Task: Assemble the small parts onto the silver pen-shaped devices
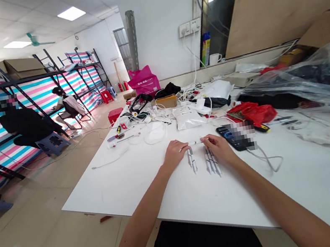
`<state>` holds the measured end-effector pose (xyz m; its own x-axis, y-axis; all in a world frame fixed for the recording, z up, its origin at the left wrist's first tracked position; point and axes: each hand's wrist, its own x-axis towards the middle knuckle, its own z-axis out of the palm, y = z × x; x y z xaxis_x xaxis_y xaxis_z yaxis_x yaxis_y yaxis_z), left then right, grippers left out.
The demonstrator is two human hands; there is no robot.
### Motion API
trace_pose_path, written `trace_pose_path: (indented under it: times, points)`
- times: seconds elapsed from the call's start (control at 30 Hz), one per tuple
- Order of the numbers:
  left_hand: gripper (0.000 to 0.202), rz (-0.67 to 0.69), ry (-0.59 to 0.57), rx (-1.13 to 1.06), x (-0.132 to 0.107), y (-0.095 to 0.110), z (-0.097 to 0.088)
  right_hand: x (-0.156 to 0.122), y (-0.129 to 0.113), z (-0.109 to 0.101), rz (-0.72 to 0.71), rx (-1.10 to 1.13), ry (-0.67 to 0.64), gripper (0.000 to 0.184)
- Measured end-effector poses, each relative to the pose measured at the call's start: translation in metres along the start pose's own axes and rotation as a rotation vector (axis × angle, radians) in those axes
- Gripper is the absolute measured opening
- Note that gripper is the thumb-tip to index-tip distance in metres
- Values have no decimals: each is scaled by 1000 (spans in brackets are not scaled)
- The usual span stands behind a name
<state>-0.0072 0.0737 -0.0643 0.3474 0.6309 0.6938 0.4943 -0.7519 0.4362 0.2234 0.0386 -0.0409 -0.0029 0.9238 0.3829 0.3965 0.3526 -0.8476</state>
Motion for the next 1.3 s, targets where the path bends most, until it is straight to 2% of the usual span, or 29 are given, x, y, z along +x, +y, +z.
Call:
trace_pose_path:
  times: [0.2,0.33,0.43,0.57,0.63,0.73,0.87,0.97,1.07,1.3]
  points:
    - [22,-76,24,14,0,-4,-3,1,-2,1,48,130,77,50]
    - [16,-73,2,-1,-1,-6,-3,2,4,8,85,259,141,47]
    - [14,-81,24,-1,-2,-1,3,3,8,17,118,413,184,46]
    - [16,-84,58,1,-2,12,12,6,9,24,144,637,166,45]
    - [25,-72,56,-12,-1,17,13,10,11,18,148,735,186,46]
    - [39,-95,80,-45,-1,21,9,15,17,-1,152,864,229,48]
    - [25,-189,114,-69,0,17,0,17,27,-34,183,1015,255,41]
    - [22,-242,151,-73,1,11,-5,15,32,-50,220,1118,279,36]
    - [24,-300,185,-89,1,6,-7,13,35,-56,259,1211,316,34]
    - [23,-409,210,-140,3,5,-8,13,27,-55,324,1377,357,26]
